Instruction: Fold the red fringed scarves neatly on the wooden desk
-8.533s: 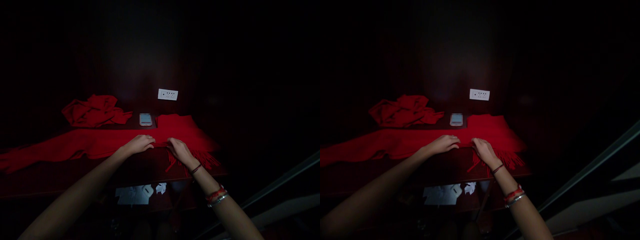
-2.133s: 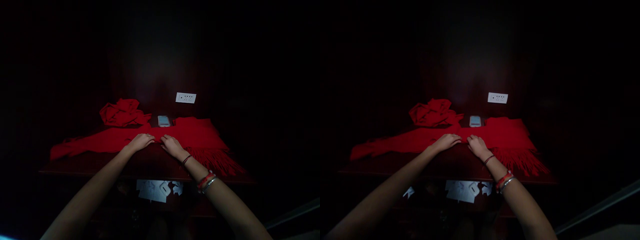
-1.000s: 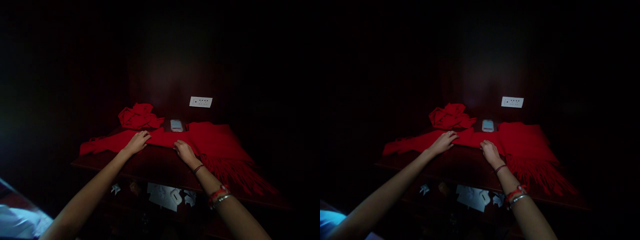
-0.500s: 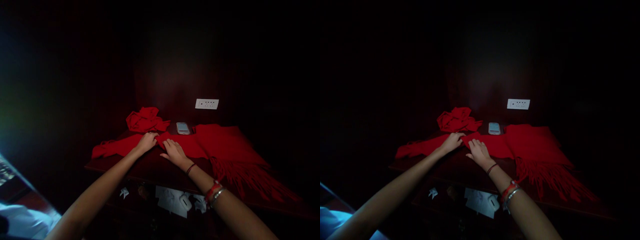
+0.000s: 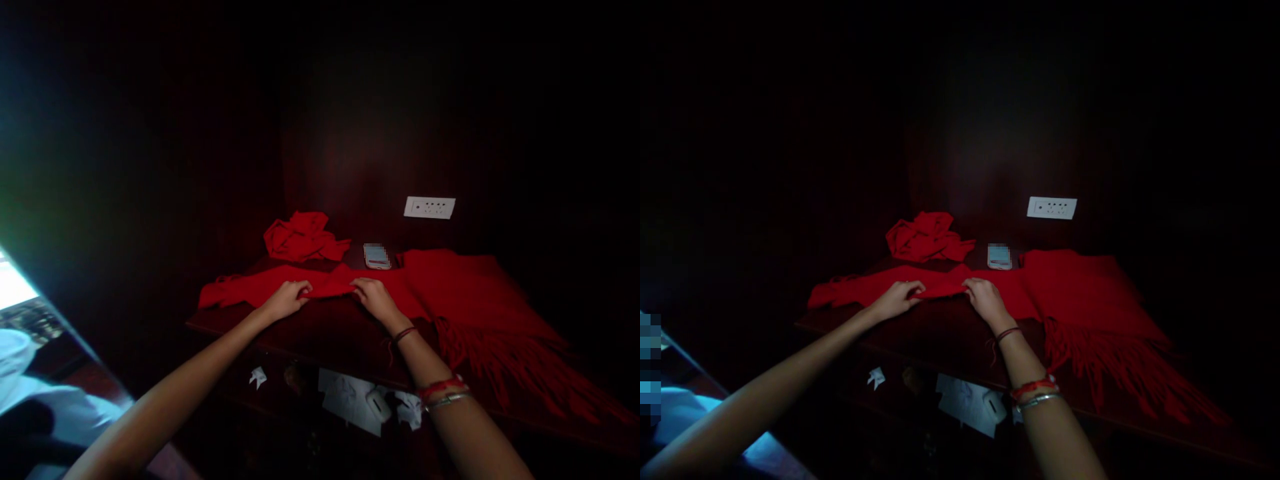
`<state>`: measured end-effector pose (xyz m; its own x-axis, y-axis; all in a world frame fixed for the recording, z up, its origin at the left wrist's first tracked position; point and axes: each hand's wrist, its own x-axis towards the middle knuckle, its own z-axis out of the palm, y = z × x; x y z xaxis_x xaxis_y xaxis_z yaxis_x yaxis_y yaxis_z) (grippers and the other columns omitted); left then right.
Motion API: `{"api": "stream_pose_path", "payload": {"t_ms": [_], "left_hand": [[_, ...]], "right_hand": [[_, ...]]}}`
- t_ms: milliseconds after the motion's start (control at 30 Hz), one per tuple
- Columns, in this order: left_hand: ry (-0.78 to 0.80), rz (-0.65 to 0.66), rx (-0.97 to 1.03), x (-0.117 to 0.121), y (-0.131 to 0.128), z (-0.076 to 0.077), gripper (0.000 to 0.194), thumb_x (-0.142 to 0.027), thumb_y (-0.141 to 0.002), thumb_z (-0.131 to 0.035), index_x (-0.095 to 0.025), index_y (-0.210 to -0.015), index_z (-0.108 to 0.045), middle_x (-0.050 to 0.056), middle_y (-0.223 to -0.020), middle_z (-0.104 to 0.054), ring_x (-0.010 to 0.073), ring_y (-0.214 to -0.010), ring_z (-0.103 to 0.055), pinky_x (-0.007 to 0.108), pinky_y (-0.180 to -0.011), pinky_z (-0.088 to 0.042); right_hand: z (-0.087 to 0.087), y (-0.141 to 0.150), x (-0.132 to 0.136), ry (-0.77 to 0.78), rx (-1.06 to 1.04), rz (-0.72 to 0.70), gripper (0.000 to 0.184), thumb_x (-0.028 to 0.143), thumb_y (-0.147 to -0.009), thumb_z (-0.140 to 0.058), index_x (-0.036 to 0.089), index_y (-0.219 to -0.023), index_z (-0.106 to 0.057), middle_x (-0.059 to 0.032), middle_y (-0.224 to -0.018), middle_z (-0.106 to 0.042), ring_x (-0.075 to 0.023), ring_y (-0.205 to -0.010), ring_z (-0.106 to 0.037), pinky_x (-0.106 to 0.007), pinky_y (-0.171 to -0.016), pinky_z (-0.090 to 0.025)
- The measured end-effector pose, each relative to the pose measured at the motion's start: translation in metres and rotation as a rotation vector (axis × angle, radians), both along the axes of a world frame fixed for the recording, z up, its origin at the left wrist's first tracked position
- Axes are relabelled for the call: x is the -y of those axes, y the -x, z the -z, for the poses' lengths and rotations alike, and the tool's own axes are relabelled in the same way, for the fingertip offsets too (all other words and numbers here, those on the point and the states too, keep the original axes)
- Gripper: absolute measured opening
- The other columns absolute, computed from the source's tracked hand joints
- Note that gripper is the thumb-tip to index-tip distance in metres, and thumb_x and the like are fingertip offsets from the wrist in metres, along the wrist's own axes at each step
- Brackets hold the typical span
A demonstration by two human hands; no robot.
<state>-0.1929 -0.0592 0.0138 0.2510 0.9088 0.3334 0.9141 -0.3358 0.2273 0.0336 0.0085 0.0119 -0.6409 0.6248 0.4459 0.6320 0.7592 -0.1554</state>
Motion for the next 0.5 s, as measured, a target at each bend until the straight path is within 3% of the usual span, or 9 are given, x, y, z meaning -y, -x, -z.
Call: {"api": "stream_pose_path", "payload": {"t_ms": [133, 267, 500], "left_hand": [[-0.023, -0.102, -0.191, 0.005, 0.000, -0.016, 0.022, -0.017, -0.082, -0.033, -0.015, -0.093, -0.052, 0.008, -0.083, -0.060, 0.0171, -0.078, -0.056, 0.025, -0.069, -0.041], [0.011, -0.128, -0.398, 0.006, -0.014, -0.025, 0.027, -0.007, -0.077, -0.032, -0.013, -0.097, -0.050, 0.010, -0.086, -0.060, 0.0196, -0.080, -0.056, 0.026, -0.066, -0.042], [-0.021, -0.077, -0.402, 0.005, -0.009, -0.024, 0.021, -0.015, -0.082, -0.032, -0.015, -0.093, -0.049, 0.010, -0.090, -0.058, 0.0196, -0.082, -0.055, 0.026, -0.065, -0.043]], "right_hand": [[0.000, 0.005, 0.007, -0.113, 0.028, -0.023, 0.021, 0.023, -0.081, -0.042, 0.017, -0.095, -0.055, -0.0071, -0.088, -0.058, -0.0167, -0.082, -0.052, -0.026, -0.072, -0.038], [0.003, 0.024, 0.020, -0.247, -0.036, -0.008, 0.028, 0.028, -0.077, -0.049, 0.015, -0.102, -0.050, -0.0101, -0.094, -0.055, -0.0206, -0.086, -0.049, -0.031, -0.074, -0.039], [0.009, 0.027, 0.015, -0.151, -0.235, 0.000, 0.017, 0.014, -0.080, -0.040, 0.017, -0.087, -0.055, -0.0064, -0.081, -0.056, -0.0167, -0.076, -0.051, -0.026, -0.069, -0.041]]}}
